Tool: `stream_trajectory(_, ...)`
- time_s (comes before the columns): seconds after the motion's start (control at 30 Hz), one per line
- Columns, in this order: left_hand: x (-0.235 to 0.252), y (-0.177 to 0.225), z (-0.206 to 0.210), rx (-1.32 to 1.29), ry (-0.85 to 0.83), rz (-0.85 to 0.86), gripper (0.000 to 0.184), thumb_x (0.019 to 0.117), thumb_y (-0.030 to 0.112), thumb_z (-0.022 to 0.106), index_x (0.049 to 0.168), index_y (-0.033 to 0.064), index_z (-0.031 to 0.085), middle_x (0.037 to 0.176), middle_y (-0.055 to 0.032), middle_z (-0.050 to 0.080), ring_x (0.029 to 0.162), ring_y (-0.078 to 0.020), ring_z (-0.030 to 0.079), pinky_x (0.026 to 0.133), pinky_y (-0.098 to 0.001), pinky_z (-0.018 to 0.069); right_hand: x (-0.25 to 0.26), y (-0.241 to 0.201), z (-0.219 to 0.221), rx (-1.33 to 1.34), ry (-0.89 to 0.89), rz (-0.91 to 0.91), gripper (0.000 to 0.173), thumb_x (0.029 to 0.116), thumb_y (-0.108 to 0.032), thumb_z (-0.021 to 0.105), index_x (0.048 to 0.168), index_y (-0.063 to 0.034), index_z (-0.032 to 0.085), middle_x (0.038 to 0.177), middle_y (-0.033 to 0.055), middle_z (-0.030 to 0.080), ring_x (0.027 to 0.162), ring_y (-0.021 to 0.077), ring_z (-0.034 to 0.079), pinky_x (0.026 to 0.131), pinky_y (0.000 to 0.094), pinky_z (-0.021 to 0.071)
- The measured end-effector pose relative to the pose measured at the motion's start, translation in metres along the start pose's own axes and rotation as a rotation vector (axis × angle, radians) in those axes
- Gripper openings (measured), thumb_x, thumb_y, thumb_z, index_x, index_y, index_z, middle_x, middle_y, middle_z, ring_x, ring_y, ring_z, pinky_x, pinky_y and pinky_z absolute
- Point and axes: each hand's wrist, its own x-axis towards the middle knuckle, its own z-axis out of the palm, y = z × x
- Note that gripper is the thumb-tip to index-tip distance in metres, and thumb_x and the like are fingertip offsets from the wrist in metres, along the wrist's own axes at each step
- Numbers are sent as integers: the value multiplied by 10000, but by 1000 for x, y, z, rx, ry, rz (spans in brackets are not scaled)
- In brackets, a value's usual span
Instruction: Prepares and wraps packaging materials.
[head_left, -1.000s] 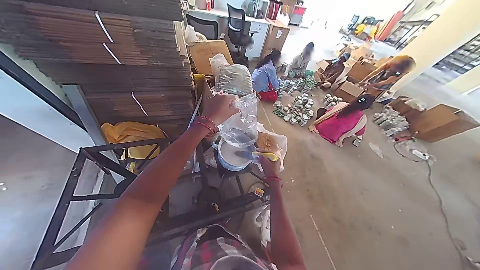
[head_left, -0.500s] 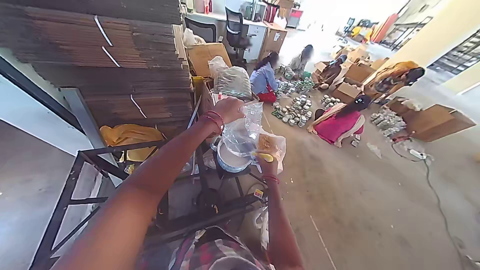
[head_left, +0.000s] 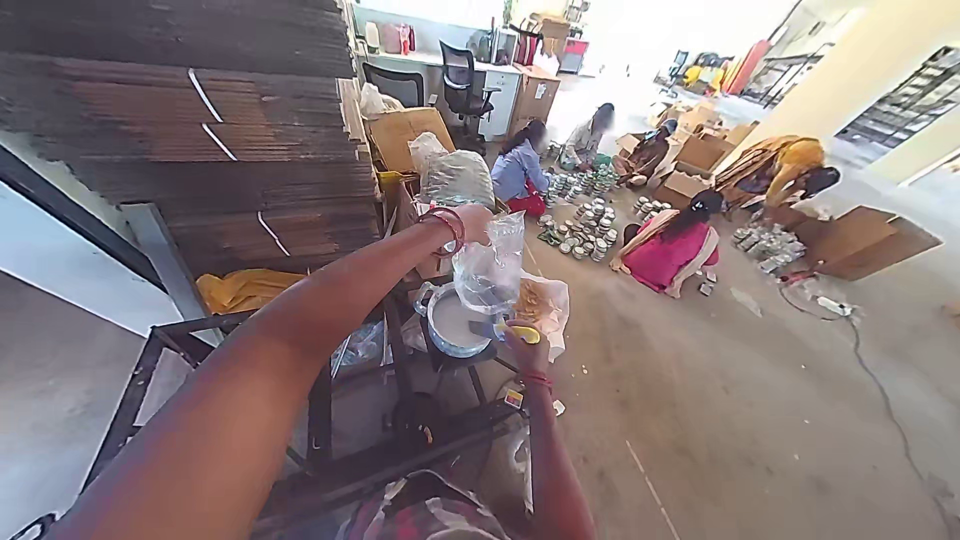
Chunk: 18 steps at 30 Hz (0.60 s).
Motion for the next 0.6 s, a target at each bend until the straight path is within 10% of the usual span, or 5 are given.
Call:
stream_trajectory(0.07,27,-62,62,55,521,315,501,820,428,784,1040,-14,704,887,-238,693,799,-402,683,714,-633,546,-3,-2,2,-58,-7,-38,190,865,-93,764,1027,6,749,937,99,757,800,131,727,758,316,621)
stream_trajectory(0.17,-40,32,-13,97,-158,-264,401,1012,195,636,1291,-89,593,1285,-331,601,1252,-480,559,1053,-650,394,-7,-9,4,-146,-13,-75,209,862,-125,775,1019,12,758,951,107,762,870,133,723,844,335,588)
stream_trajectory(0.27,-50,56,-14,72,-30,-241,269,961,66,672,1199,-58,655,1169,-294,652,1114,-457,618,941,-641,447,-6,-6,6,-157,-12,-75,197,861,-144,780,1004,-10,764,928,89,763,849,133,724,822,349,595)
stream_trajectory(0.43,-15,42,-1,189,-103,-90,574,938,33,668,1484,68,491,1367,-281,588,1254,-490,574,1005,-680,438,-8,-4,2,-110,-5,-74,173,863,-128,778,999,-21,766,926,73,764,831,105,721,803,317,601)
stream_trajectory(0.6,-21,34,3,136,-40,-39,444,952,-14,616,1391,38,580,1323,-272,615,1253,-481,578,1001,-682,451,-9,-4,2,-161,-21,-77,188,871,-154,777,1013,-31,773,945,86,765,857,140,729,828,360,601)
